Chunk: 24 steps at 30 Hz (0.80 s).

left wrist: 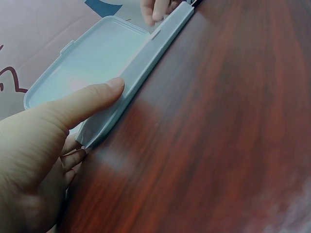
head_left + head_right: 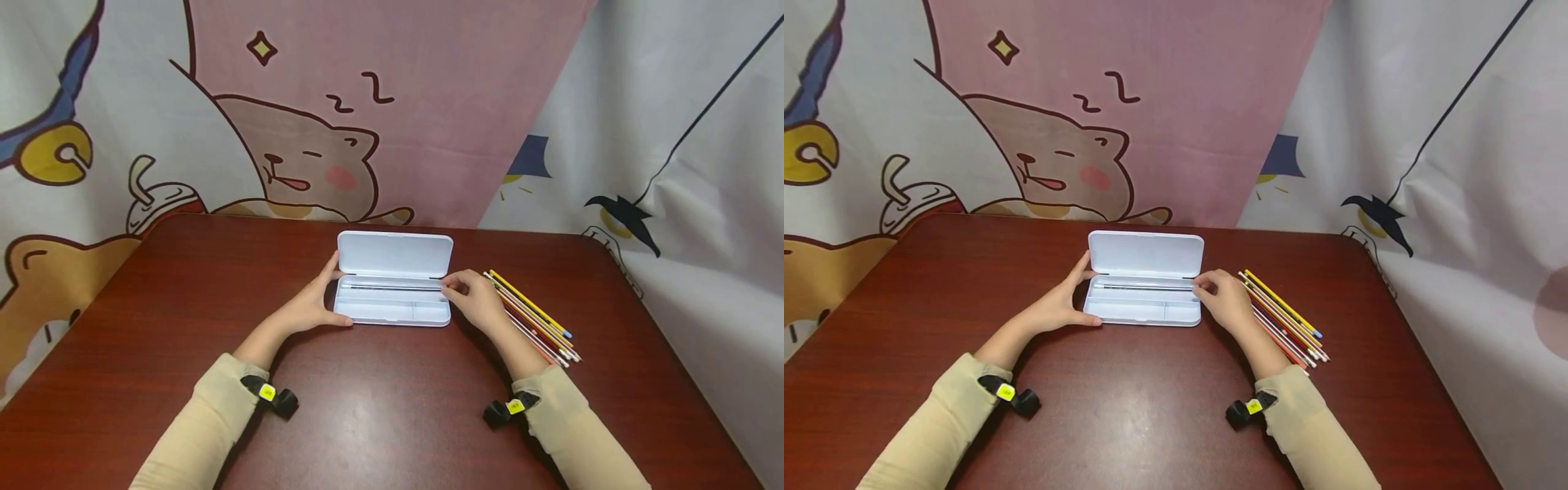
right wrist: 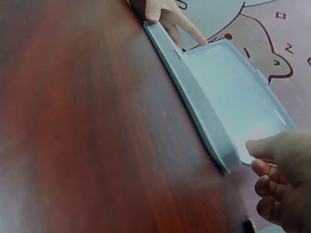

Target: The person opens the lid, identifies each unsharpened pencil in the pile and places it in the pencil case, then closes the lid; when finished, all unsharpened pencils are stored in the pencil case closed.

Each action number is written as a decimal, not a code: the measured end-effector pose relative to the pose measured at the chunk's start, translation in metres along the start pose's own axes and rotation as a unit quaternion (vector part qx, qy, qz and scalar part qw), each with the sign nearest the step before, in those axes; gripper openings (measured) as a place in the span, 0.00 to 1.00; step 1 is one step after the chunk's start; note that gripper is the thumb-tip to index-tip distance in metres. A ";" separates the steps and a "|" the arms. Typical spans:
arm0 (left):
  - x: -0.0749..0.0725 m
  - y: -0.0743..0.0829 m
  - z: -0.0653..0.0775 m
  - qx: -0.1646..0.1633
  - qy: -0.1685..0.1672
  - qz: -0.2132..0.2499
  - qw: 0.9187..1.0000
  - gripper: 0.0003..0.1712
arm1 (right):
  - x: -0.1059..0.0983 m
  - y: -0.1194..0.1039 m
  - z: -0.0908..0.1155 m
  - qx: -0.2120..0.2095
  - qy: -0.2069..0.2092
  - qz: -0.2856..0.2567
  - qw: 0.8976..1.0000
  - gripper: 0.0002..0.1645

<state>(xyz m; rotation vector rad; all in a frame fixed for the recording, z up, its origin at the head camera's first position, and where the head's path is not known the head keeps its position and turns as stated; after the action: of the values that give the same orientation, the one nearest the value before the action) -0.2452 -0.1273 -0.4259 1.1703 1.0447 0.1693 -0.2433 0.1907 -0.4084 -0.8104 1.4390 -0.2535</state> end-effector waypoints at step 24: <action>0.000 -0.007 0.001 -0.001 0.001 -0.008 1.000 0.78 | -0.060 0.037 0.085 -0.017 0.081 0.029 0.996 0.09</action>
<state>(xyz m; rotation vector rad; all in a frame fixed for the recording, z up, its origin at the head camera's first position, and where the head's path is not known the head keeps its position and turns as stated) -0.2472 -0.1308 -0.4313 1.1600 1.0548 0.1601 -0.1844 0.2831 -0.3914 -0.7891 1.6213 -0.2554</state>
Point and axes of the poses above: each hand's wrist, its own z-axis away from the middle knuckle, its own x-axis out of the palm, y = z × x, the point moved 3 cm from there along -z, towards the middle knuckle, and after that the axes turned 15 degrees about -y, right-handed, at the moved point
